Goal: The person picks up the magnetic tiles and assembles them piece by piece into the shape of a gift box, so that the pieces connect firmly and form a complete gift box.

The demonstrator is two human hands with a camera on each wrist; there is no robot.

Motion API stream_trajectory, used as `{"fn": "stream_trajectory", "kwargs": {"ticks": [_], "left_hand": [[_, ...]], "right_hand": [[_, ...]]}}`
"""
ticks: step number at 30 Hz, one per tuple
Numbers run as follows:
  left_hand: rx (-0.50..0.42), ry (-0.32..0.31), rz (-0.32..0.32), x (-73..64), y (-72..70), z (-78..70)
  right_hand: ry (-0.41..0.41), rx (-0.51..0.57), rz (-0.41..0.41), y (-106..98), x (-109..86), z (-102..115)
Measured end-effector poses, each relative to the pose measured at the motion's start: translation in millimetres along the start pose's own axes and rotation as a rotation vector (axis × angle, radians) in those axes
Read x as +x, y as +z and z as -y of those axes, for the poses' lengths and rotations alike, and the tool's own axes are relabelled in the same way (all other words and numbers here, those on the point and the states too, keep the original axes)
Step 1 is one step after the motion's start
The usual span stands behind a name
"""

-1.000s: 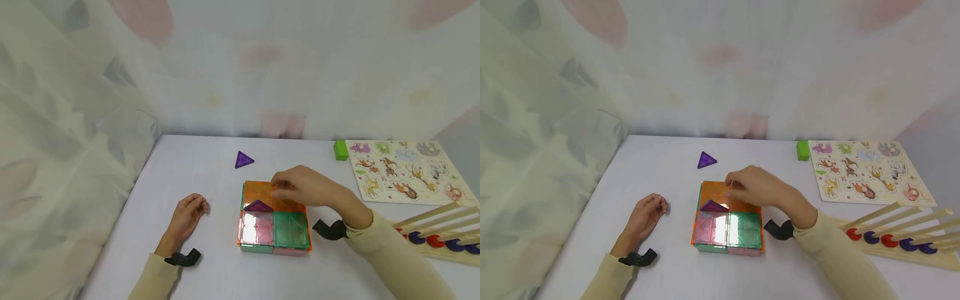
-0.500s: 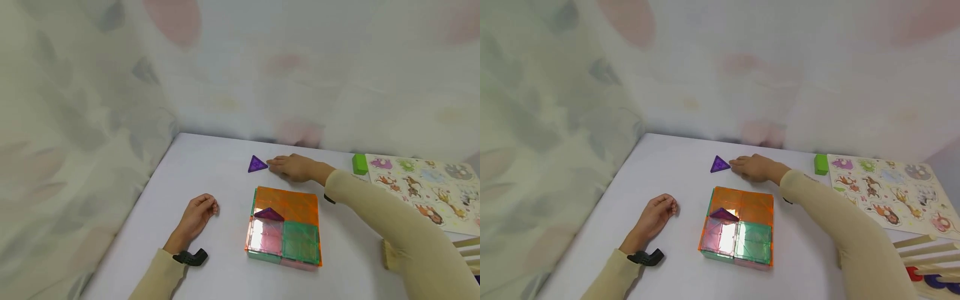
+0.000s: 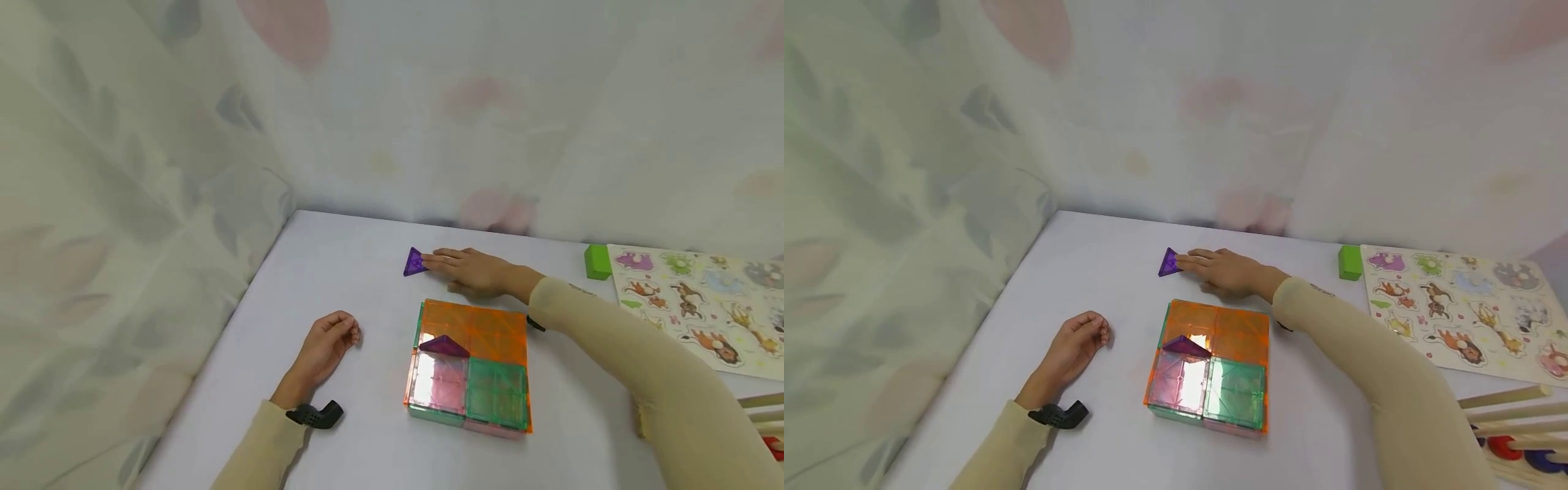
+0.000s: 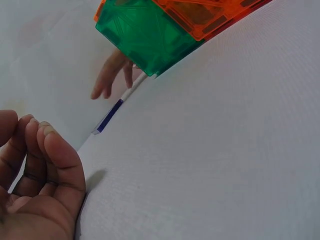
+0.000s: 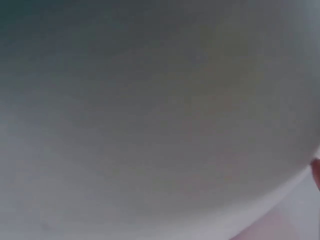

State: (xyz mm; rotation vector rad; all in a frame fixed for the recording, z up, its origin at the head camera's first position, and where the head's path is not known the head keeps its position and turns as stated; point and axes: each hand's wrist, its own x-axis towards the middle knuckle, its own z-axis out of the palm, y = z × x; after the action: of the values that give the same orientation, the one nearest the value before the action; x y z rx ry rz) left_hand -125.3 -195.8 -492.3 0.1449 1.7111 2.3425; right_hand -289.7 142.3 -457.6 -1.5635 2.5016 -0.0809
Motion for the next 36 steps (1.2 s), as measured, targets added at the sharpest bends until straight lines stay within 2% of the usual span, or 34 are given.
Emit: {"fn": "stream_trajectory", "kwargs": {"ticks": [3,6,12,19,25,28,29,32,34,36], "left_hand": [[-0.004,0.009,0.012,-0.3,0.0,-0.9],[-0.005,0.022,0.001,-1.2,-0.4,-1.9],[-0.005,-0.008,-0.006,0.7,-0.1,-2.8],[-0.006,0.001,-0.010,-2.5,-5.1,-4.5],[-0.004,0.017,0.003,-1.9,-7.9,-7.4],[0.011,0.011,-0.008,-2.2,-7.8,-6.2],[0.030,0.003,-0.016,-2.3,-7.4,-5.5],[0.228,-0.009,-0.016,-4.2,-4.9,-4.5],[0.391,0.006,0.055,-5.1,-1.8,-5.0],[0.490,0.043,0.185,-5.7,2.4,-7.3]], "right_hand": [[0.017,0.051,0.064,0,0.6,4],[0.045,0.076,0.063,0,-5.7,5],[0.186,0.129,0.005,3,-44.7,13],[0.398,0.212,-0.071,11,-83.1,45],[0.499,0.134,-0.166,26,-132.0,67],[0.548,0.108,-0.184,30,-156.1,80],[0.568,0.097,-0.176,31,-163.5,86],[0.596,0.075,-0.142,31,-180.0,104],[0.592,0.053,-0.129,28,-186.3,114],[0.597,0.059,-0.160,24,-188.5,119]]}}
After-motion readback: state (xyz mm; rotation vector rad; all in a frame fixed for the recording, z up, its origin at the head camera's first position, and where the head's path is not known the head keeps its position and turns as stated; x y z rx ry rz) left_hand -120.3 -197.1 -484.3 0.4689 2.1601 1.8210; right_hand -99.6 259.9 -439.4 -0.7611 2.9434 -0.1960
